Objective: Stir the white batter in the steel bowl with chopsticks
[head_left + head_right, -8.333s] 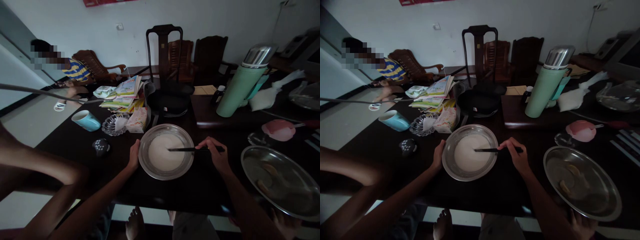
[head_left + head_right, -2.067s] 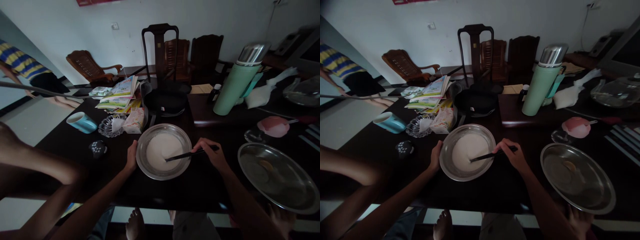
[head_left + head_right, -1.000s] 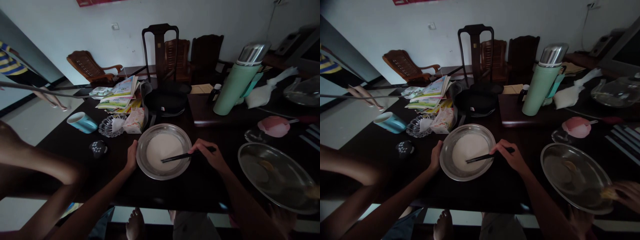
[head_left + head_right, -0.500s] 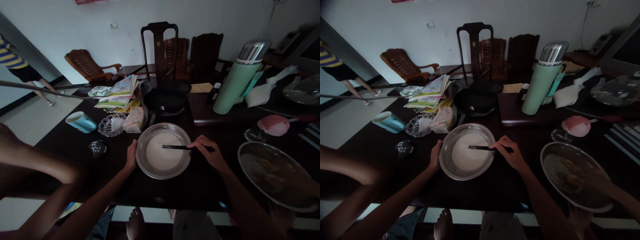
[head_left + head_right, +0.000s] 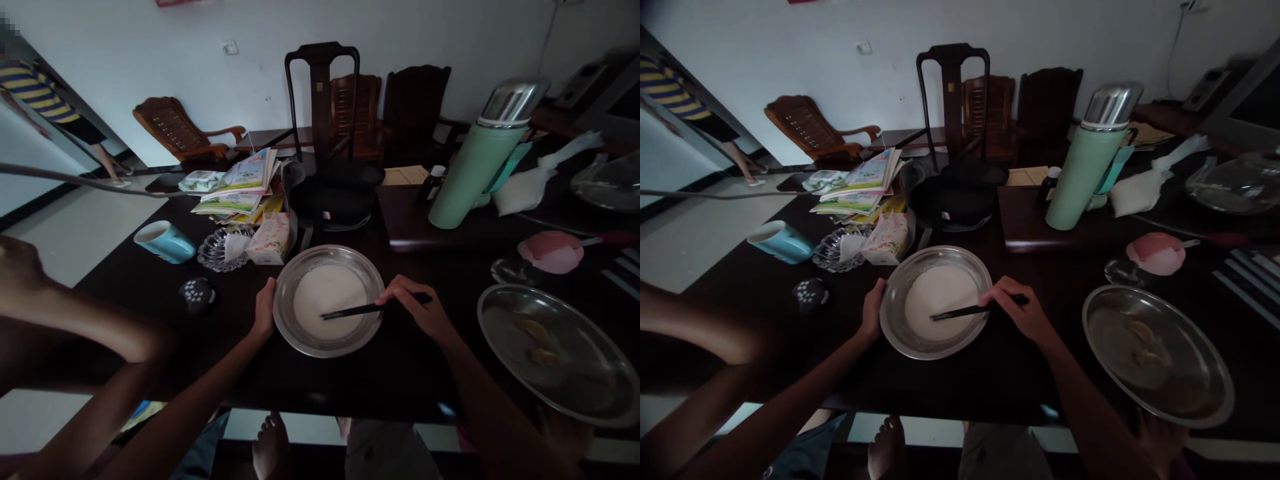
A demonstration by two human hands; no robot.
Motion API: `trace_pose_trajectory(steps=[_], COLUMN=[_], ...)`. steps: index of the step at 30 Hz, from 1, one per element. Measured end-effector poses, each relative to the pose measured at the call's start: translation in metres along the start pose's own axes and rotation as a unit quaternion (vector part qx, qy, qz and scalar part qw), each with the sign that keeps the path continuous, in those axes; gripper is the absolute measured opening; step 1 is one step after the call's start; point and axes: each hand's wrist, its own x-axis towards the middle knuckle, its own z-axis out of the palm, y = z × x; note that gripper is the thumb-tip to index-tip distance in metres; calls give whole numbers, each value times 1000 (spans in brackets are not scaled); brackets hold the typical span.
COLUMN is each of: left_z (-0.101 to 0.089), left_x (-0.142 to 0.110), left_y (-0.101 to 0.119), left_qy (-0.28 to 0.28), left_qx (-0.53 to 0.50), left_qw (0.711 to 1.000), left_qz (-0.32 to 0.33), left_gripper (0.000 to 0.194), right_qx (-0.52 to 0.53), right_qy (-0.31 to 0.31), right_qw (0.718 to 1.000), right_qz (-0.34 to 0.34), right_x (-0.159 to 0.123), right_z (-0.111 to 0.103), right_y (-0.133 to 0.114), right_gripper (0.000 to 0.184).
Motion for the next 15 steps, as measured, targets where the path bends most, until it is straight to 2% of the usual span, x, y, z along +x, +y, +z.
trace_pose_trajectory(steps=[2,6,8,10,12,15], left_z=[0,0,1,1,1,0], left_x=[-1,-2,-2,-3,-2,-1], left_y=[1,3,4,4,3,1], left_qy=[-1,1,4,9,9,-1], left_qx=[5,20,25,25,24,22], left_qw=[1000,1000,1000,1000,1000,1000], left_qz=[0,8,8,4,5,8], left_gripper=[58,58,59,59,58,60], right_qx=[-19,-22,-6,-11,-34,-34], right_qy=[-5,63,50,15,10,85], right_qw=[1000,998,999,1000,999,996], right_qz=[-15,0,8,-4,-21,-8], right_x=[0,1,1,1,2,2], right_z=[1,0,0,1,0,-2], right_y=[-1,-2,-1,-1,1,1], right_gripper=[26,34,36,32,26,30])
